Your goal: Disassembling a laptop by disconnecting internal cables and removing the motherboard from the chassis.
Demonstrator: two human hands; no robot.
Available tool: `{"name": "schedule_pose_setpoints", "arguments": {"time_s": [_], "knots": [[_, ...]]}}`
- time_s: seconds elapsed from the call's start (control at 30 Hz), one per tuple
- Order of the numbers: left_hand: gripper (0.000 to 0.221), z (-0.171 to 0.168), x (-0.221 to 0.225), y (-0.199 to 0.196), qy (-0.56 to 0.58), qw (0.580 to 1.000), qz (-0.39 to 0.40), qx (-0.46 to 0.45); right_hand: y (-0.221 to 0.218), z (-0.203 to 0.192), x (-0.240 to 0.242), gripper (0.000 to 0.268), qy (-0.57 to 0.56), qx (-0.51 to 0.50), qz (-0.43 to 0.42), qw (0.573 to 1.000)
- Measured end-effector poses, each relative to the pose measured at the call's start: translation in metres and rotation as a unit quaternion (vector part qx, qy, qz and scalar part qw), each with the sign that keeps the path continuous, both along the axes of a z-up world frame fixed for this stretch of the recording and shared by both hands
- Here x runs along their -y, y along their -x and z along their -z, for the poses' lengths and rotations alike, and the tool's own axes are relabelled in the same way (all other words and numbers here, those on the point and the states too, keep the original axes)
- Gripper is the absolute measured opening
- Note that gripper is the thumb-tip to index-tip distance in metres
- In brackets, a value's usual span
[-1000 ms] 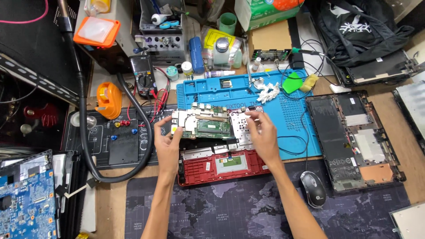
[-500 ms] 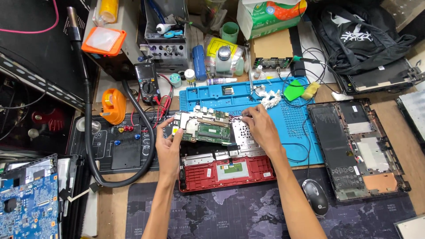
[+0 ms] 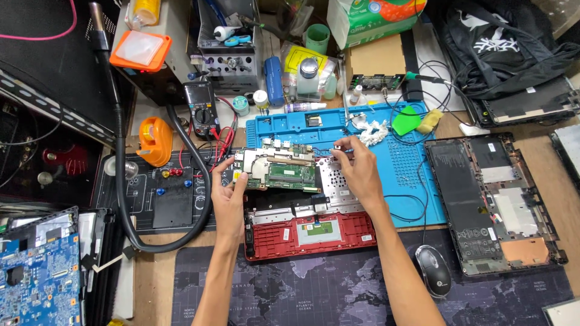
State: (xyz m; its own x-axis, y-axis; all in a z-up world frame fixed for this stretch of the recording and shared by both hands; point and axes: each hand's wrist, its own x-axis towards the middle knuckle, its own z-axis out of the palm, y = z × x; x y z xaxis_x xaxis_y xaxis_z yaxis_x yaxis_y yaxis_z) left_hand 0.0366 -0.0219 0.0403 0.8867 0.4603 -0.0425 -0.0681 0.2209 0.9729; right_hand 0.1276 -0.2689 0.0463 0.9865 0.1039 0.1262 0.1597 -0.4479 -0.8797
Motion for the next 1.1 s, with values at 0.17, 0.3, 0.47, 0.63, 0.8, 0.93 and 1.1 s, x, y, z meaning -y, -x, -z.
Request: {"name": "schedule_pose_setpoints", "arguments": {"time_s": [0.17, 0.3, 0.47, 0.63, 0.8, 0.93, 1.1], "knots": [[0.043, 0.033, -0.011, -0.003, 0.027, 1.000, -0.001, -0.002, -0.001, -0.005, 0.001, 0.016, -0.089, -0.026, 0.004, 0.996], [0.040, 0.040, -0.011, 0.000, 0.074, 0.997, 0.015, -0.018, -0.006, 0.005, 0.009, 0.019, -0.169, -0.071, 0.004, 0.983], [0.039, 0.047, -0.016, 0.006, 0.090, 0.996, 0.016, -0.019, -0.005, 0.016, 0.011, 0.023, -0.180, -0.102, -0.006, 0.978], [0.037, 0.046, -0.017, 0.008, 0.087, 0.996, 0.016, -0.013, 0.004, 0.005, 0.005, 0.040, -0.164, -0.097, -0.025, 0.981], [0.037, 0.047, -0.014, 0.007, 0.081, 0.996, 0.019, -0.016, 0.007, 0.005, -0.004, 0.033, 0.048, -0.017, -0.077, 0.996], [0.037, 0.055, -0.016, 0.004, 0.055, 0.998, 0.029, -0.016, 0.011, 0.005, -0.016, 0.034, 0.083, 0.011, -0.098, 0.992], [0.037, 0.053, -0.015, 0.005, 0.049, 0.998, 0.023, -0.015, -0.003, 0.047, -0.011, 0.011, 0.061, 0.124, -0.036, 0.990]]}}
